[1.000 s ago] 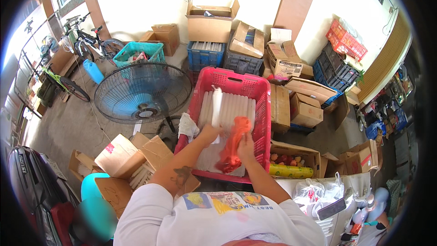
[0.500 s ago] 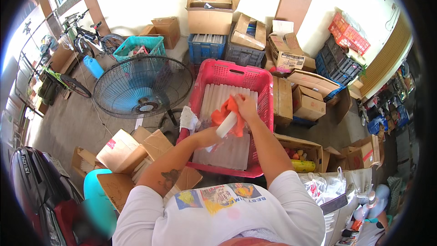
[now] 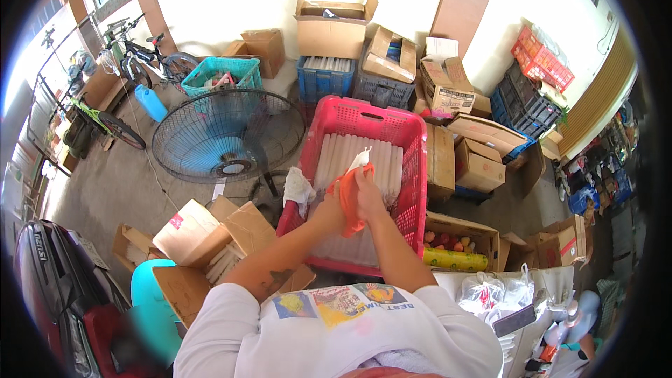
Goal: The person repeatedly wipes white cylindrical objects with a red cloth and places them into a cardboard box. The person handles the objects one at a time, wiping each before transferring it from a pink basket to the box.
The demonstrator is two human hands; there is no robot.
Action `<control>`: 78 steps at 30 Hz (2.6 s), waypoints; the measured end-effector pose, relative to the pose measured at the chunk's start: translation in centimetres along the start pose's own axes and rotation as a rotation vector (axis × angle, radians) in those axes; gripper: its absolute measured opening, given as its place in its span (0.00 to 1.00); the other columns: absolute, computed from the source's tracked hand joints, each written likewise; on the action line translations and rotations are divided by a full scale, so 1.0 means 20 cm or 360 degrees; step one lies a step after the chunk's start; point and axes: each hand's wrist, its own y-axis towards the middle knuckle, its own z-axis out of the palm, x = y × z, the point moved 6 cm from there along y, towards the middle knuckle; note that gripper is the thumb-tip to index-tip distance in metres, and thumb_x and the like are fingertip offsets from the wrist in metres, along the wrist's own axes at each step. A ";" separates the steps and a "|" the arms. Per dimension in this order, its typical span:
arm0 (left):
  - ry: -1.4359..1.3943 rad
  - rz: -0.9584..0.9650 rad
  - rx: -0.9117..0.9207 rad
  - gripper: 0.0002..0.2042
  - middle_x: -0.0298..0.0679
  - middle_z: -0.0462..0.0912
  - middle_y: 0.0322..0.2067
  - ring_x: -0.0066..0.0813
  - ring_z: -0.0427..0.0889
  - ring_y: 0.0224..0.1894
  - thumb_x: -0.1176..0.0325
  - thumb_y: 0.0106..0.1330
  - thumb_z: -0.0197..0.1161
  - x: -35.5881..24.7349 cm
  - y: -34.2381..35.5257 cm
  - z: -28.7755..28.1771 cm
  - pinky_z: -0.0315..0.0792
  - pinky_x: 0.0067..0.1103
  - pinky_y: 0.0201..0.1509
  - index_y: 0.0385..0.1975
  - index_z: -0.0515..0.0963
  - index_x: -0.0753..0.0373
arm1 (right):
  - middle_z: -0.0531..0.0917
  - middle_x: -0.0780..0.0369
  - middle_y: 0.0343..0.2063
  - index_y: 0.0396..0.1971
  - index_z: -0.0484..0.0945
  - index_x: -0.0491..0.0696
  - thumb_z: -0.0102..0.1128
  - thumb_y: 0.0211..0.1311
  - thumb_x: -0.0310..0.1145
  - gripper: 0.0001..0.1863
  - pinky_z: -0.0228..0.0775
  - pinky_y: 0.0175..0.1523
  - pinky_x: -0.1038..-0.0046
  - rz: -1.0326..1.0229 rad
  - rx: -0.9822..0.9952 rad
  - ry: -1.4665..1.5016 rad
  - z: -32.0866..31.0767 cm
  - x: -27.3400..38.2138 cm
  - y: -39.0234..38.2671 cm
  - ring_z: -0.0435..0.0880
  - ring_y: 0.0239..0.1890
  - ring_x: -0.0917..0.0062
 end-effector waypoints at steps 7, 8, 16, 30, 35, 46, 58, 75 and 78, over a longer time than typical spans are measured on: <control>-0.0319 0.0559 -0.0783 0.32 0.61 0.63 0.59 0.58 0.67 0.59 0.63 0.65 0.57 -0.15 -0.17 -0.15 0.61 0.37 0.64 0.65 0.56 0.71 | 0.79 0.60 0.38 0.45 0.72 0.48 0.52 0.67 0.38 0.13 0.74 0.46 0.65 0.0177 -0.0144 0.0371 -0.09 0.08 0.06 0.79 0.40 0.70; -0.0474 0.0557 -0.0831 0.30 0.61 0.64 0.59 0.58 0.66 0.61 0.63 0.66 0.55 -0.16 -0.17 -0.19 0.59 0.37 0.65 0.64 0.58 0.72 | 0.79 0.60 0.38 0.45 0.72 0.48 0.52 0.67 0.38 0.13 0.74 0.45 0.66 0.0148 -0.0109 0.0394 -0.08 0.07 0.04 0.79 0.40 0.70; -0.0777 0.0140 -0.0819 0.23 0.52 0.72 0.58 0.46 0.66 0.63 0.62 0.71 0.49 -0.14 -0.07 -0.33 0.56 0.33 0.68 0.62 0.64 0.69 | 0.78 0.60 0.42 0.50 0.69 0.45 0.57 0.63 0.29 0.16 0.73 0.47 0.71 0.0007 0.0048 0.0028 0.20 -0.03 -0.29 0.79 0.44 0.75; -0.2014 -0.0241 -0.0060 0.19 0.39 0.80 0.38 0.29 0.79 0.41 0.70 0.63 0.60 0.05 0.01 -0.20 0.75 0.26 0.42 0.53 0.70 0.67 | 0.82 0.59 0.36 0.43 0.77 0.39 0.53 0.68 0.42 0.19 0.70 0.46 0.72 -0.0624 -0.0145 -0.1127 -0.06 0.18 -0.40 0.78 0.39 0.77; -0.1170 0.0363 0.0333 0.30 0.52 0.79 0.44 0.42 0.80 0.47 0.66 0.60 0.62 -0.17 -0.05 -0.05 0.75 0.36 0.46 0.61 0.60 0.68 | 0.81 0.51 0.31 0.41 0.78 0.40 0.53 0.66 0.43 0.19 0.71 0.44 0.64 -0.1748 0.0045 -0.2148 0.29 0.34 -0.40 0.81 0.36 0.65; -0.0420 -0.0225 0.0173 0.24 0.54 0.81 0.38 0.52 0.82 0.41 0.65 0.56 0.61 0.01 -0.28 -0.02 0.74 0.39 0.42 0.53 0.68 0.62 | 0.79 0.54 0.48 0.52 0.75 0.45 0.42 0.69 0.48 0.24 0.69 0.56 0.65 -0.0447 -0.0062 -0.1043 -0.24 -0.07 0.25 0.78 0.50 0.64; -0.1229 -0.1321 -0.1297 0.29 0.53 0.72 0.46 0.38 0.77 0.44 0.62 0.63 0.62 1.60 -1.71 0.02 0.74 0.30 0.46 0.58 0.58 0.67 | 0.69 0.54 0.61 0.63 0.63 0.45 0.40 0.69 0.57 0.34 0.59 0.67 0.56 0.0162 0.0035 -0.0222 -0.31 0.20 0.13 0.69 0.62 0.60; -0.0456 -0.0327 -0.1383 0.28 0.52 0.68 0.54 0.47 0.67 0.58 0.75 0.59 0.62 0.69 -0.79 -0.42 0.63 0.34 0.61 0.59 0.61 0.66 | 0.75 0.56 0.52 0.55 0.69 0.47 0.35 0.68 0.61 0.33 0.66 0.61 0.59 0.0472 0.0281 0.0256 -0.35 0.05 0.03 0.74 0.54 0.61; -0.0799 0.0325 -0.0838 0.18 0.50 0.74 0.47 0.44 0.74 0.52 0.73 0.60 0.60 0.21 -0.06 -0.30 0.67 0.31 0.57 0.50 0.70 0.68 | 0.75 0.53 0.55 0.56 0.68 0.44 0.33 0.66 0.66 0.40 0.65 0.63 0.56 0.0562 0.0190 0.0366 -0.40 0.01 0.03 0.74 0.57 0.58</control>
